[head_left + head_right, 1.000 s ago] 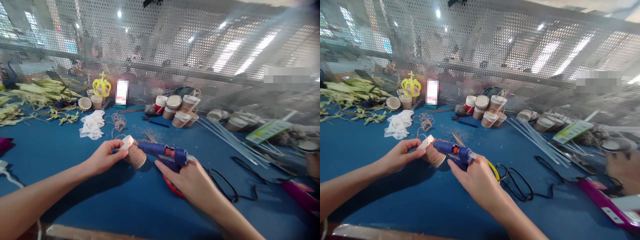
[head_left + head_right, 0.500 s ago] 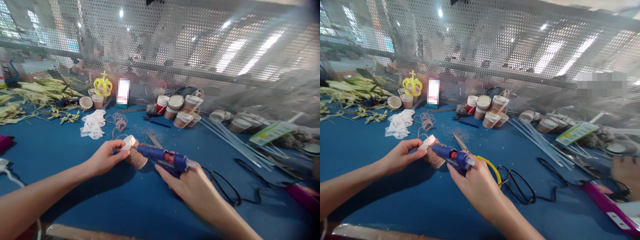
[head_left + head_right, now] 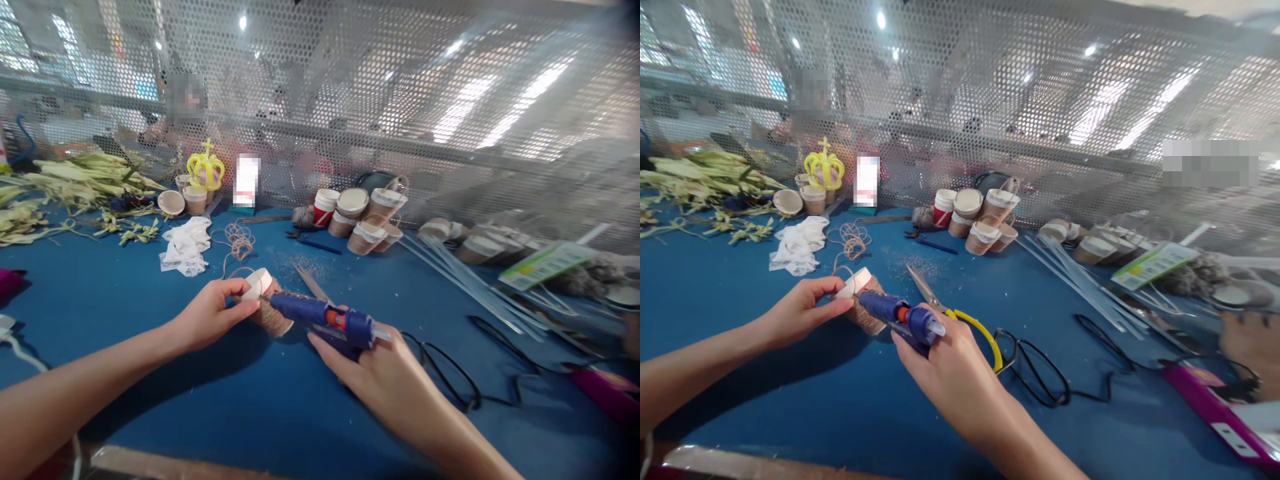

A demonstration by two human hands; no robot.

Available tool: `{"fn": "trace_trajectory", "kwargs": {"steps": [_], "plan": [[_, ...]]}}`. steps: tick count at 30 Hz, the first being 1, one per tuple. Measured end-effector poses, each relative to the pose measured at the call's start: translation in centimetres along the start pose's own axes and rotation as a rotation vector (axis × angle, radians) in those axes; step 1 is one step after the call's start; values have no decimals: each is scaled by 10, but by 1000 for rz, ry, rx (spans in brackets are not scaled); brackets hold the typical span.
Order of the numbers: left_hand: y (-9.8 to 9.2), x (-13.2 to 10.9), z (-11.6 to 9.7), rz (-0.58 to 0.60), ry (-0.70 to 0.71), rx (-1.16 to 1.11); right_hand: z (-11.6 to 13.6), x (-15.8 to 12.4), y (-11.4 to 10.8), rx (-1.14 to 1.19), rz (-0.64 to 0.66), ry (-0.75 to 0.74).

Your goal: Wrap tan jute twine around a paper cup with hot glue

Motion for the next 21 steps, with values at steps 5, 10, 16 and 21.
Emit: {"fn": "trace_trajectory", "kwargs": {"steps": [5,10,16,21], "plan": [[0,0,-1,18,3,-25,5,2,-8,-70,8,0],[0,0,-1,42,20,-48,-4,3,-11,-160,2,78],[-1,1,1,41,35,-44,-6,4,-10,-165,-10,44],[0,2,1,39,34,-46,-3,4,-10,-133,16,83]]}}
Point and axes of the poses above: each hand's wrist, its own x-axis towards the middle knuckle, its own y-axis out of the palm, z = x × y, the point moved 4 cm from there along x, towards the middle knuckle, and after that the axes turned 1 degree about x, right-handed, at the moved point
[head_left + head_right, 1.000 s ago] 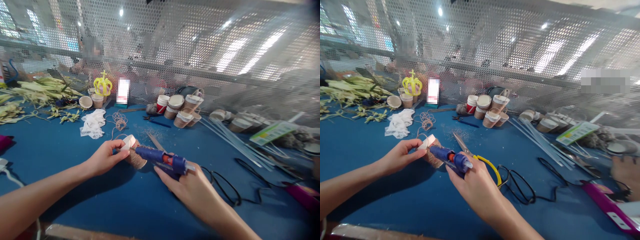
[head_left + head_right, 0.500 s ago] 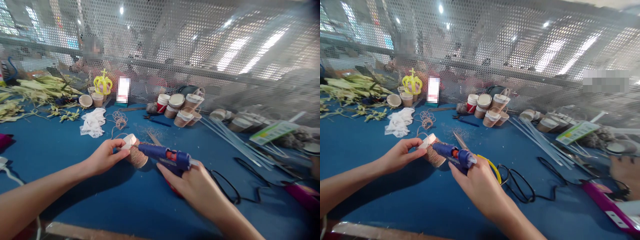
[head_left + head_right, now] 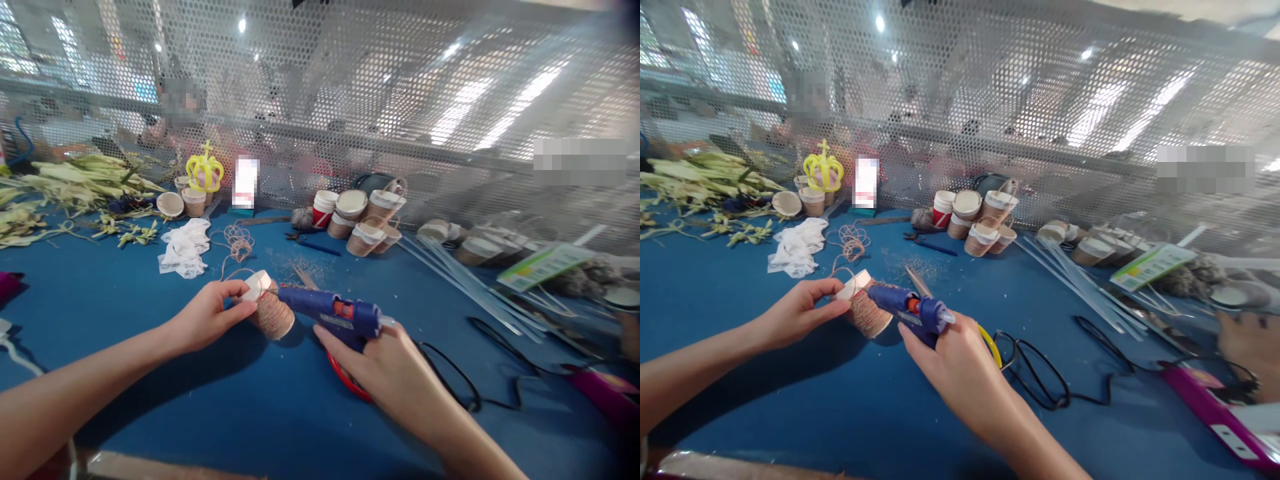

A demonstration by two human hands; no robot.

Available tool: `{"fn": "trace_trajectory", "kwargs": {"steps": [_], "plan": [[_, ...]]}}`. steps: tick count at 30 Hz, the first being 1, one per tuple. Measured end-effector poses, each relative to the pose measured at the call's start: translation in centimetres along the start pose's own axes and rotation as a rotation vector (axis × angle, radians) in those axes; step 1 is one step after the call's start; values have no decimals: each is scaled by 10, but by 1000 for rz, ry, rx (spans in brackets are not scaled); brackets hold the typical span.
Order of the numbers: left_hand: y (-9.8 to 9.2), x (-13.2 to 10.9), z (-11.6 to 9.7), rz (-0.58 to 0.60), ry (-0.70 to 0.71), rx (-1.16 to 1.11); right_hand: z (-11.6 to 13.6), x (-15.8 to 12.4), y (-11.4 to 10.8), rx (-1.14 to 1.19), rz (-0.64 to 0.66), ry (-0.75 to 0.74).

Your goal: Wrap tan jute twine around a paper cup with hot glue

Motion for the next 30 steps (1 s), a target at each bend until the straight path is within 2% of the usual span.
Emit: {"fn": "trace_trajectory", "kwargs": {"steps": [9,22,30], "plan": [[-1,-1,0,-26,-14,34,7,-1,0,110,-23,-68],[1,-1,0,-7,-19,0,5,-1,1,70,-15,-37],[0,-1,-2,-28,-22,50,4,-6,12,118,-18,-35]]}}
Point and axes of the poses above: each hand's wrist, its own x-axis towards the middle knuckle, its own y-axis out of the palm, z = x × y, the point moved 4 cm from there along x, towards the middle knuckle, and after that the axes turned 1 degree about x, right-handed, at the moved point
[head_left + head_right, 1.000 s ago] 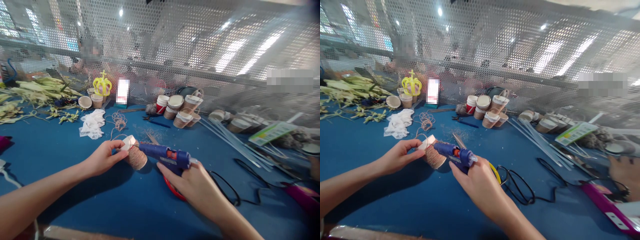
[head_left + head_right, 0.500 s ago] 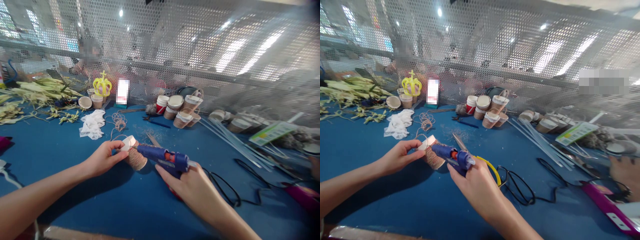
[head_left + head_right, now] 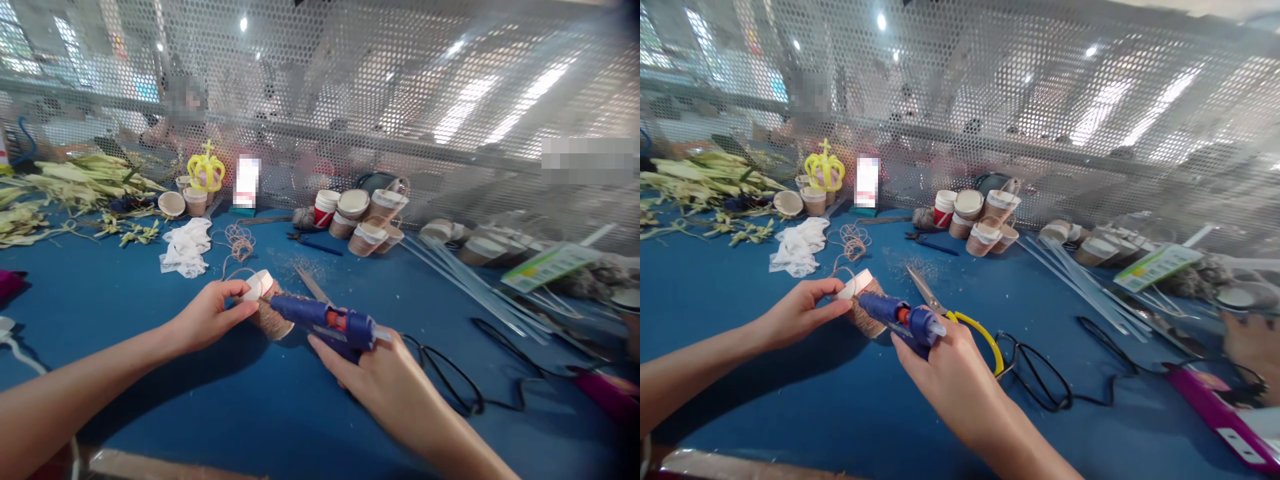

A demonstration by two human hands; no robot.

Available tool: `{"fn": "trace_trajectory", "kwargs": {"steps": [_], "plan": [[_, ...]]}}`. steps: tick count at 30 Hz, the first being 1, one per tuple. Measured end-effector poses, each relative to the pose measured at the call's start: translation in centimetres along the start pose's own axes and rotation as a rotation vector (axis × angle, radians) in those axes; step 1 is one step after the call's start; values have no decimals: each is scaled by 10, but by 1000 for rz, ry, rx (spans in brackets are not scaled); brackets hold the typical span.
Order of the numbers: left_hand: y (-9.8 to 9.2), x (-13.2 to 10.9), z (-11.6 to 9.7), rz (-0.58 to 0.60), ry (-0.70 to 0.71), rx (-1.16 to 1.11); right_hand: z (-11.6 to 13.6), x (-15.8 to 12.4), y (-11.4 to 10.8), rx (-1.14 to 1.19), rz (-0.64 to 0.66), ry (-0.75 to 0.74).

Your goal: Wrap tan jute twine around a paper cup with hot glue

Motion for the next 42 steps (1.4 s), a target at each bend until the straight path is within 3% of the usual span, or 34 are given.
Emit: {"fn": "trace_trajectory", "kwargs": {"steps": [5,8,12,27,33,42], "plan": [[1,0,1,21,13,-34,0,3,-9,-83,1,-21],[-1,0,1,34,38,-24,-7,5,-11,-154,-9,40],[-4,0,1,49,75,48,-19,4,-5,-98,43,182],[-3,0,3,68,111,61,-24,3,-1,17,86,301],[-3,0,4,74,106,80,-26,0,2,25,84,287],[-3,1,3,67,116,78,-5,4,-8,-17,86,160]]}}
Point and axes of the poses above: each hand's wrist, its own x-axis towards the middle knuckle, its own y-axis out of the palm, z = x × y, the point moved 4 cm from there along x, towards the middle knuckle, and after that the axes turned 1 degree about x, right-handed, at the moved point
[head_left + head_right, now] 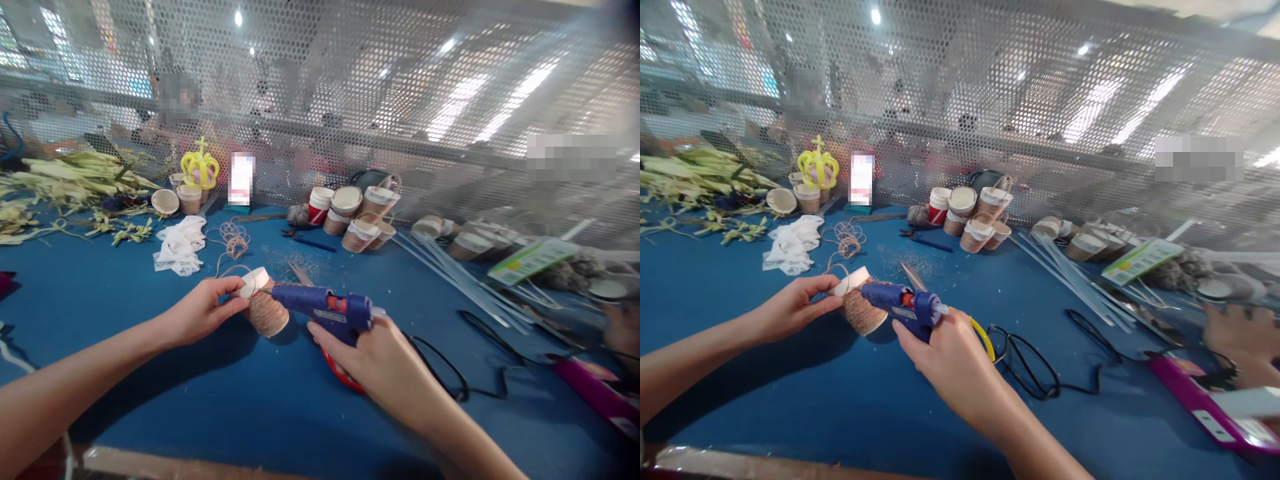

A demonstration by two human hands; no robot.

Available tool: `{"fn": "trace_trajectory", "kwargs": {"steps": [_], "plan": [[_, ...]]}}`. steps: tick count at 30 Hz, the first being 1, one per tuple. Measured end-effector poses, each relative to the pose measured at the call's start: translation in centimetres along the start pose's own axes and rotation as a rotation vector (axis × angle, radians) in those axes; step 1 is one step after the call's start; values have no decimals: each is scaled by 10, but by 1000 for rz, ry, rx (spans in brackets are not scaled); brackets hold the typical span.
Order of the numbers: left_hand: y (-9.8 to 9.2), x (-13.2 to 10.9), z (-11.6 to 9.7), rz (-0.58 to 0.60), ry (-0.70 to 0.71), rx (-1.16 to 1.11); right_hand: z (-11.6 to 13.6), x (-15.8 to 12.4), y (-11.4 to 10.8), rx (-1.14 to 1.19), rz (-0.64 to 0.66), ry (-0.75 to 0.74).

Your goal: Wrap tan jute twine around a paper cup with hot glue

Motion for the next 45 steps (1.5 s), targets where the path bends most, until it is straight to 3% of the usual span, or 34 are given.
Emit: {"fn": "trace_trajectory", "kwargs": {"steps": [12,20,45], "plan": [[0,-1,-2,1,2,22,0,-8,12,74,-5,-16],[-1,-1,1,28,20,14,-16,2,5,152,40,172],[-3,-2,4,106,10,54,-23,10,3,219,117,186]]}}
Point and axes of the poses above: each hand's wrist, its own x-axis towards the middle knuckle, its own y-axis out of the palm, z = x × y, the point moved 4 cm from there along x, towards the middle knuckle, and after that the axes turned 1 degree about x, right-handed, at the moved point
